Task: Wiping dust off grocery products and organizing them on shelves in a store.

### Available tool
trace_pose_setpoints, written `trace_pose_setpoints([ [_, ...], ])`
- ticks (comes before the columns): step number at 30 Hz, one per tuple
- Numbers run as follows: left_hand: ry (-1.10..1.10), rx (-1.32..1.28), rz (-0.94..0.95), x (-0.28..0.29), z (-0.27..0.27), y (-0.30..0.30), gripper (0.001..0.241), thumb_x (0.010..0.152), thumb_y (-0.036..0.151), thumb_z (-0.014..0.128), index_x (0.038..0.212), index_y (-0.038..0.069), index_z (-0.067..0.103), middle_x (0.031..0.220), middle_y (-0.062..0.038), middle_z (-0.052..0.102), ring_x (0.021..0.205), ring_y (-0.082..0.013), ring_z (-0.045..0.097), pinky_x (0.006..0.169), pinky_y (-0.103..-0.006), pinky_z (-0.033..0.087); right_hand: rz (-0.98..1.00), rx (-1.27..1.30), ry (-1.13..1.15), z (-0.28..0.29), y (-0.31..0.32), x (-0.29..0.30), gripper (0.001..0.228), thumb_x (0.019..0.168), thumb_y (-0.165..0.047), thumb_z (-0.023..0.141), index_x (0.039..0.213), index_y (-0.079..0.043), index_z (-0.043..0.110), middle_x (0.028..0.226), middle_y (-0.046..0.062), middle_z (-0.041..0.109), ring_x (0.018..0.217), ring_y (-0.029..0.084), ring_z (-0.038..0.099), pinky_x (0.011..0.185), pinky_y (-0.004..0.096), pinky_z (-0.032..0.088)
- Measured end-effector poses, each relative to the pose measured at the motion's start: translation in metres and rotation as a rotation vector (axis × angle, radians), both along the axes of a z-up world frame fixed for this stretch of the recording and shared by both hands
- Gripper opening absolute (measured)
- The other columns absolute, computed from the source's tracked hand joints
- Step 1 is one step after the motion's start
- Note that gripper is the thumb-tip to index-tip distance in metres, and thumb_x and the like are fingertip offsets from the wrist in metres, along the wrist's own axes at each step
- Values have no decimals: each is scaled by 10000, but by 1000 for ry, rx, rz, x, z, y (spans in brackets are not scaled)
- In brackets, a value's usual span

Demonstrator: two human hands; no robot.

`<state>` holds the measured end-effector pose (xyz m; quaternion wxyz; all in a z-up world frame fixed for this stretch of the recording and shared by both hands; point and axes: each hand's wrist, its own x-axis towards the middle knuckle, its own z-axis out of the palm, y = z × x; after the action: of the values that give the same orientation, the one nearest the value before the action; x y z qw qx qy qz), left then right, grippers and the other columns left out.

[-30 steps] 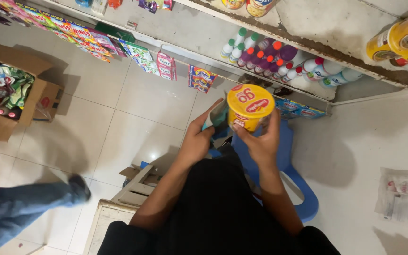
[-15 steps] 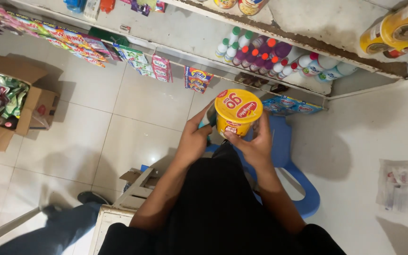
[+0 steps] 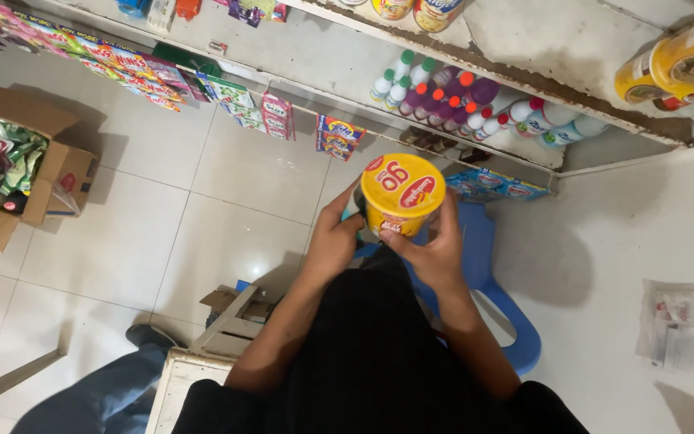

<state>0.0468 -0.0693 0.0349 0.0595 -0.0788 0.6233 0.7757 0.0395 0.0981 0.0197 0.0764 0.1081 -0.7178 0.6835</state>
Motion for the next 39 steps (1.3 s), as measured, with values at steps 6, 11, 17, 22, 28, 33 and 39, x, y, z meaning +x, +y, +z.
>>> trace_pose_setpoints([
  [6,62,2,-34,0,2,-2,729,747,-119,454,1461,-4,542,1479,-255,539,1442,-375,400,1198,-541,310,-90,96,42,-15,12,-12,880,674,-50,958,1404,-10,468,1262,122,495,1226,203,540,1085,383,421],
  [11,72,-62,-16,-1,14,-7,687,782,-94,457,1457,2,541,1457,-268,556,1436,-397,414,1184,-547,331,-103,90,36,-14,16,-12,906,656,-56,970,1412,-20,473,1264,110,489,1232,192,557,1077,375,427],
  [17,87,-57,-12,-2,6,-2,678,789,-122,463,1464,-66,494,1471,-340,497,1443,-447,381,1197,-576,295,-53,94,21,-7,0,-3,936,615,-81,987,1398,-25,476,1261,109,503,1260,190,544,1098,366,411],
  [22,123,-35,-36,1,11,-3,692,793,-136,447,1477,-41,490,1503,-299,485,1458,-407,367,1210,-545,290,-108,88,8,-21,0,-7,887,668,-79,964,1400,-23,466,1255,109,503,1239,177,526,1090,368,408],
  [28,165,-15,-21,-2,12,-8,723,774,-170,426,1481,-33,494,1513,-282,481,1462,-405,357,1215,-558,282,-125,127,13,-4,2,-8,875,677,-98,970,1392,-31,471,1264,97,477,1238,180,526,1071,361,426],
  [33,169,-42,4,-4,11,-9,700,796,-173,427,1485,-59,467,1513,-305,468,1470,-421,345,1226,-542,265,-80,97,51,1,-10,0,904,620,-112,992,1371,-29,495,1243,97,466,1218,158,488,1096,357,387],
  [39,152,-29,-21,2,10,-5,686,810,-163,437,1483,-40,482,1515,-283,473,1470,-383,353,1224,-529,283,-176,211,71,-11,-5,0,868,645,-165,990,1354,-11,513,1215,143,501,1186,219,543,1065,377,394],
])
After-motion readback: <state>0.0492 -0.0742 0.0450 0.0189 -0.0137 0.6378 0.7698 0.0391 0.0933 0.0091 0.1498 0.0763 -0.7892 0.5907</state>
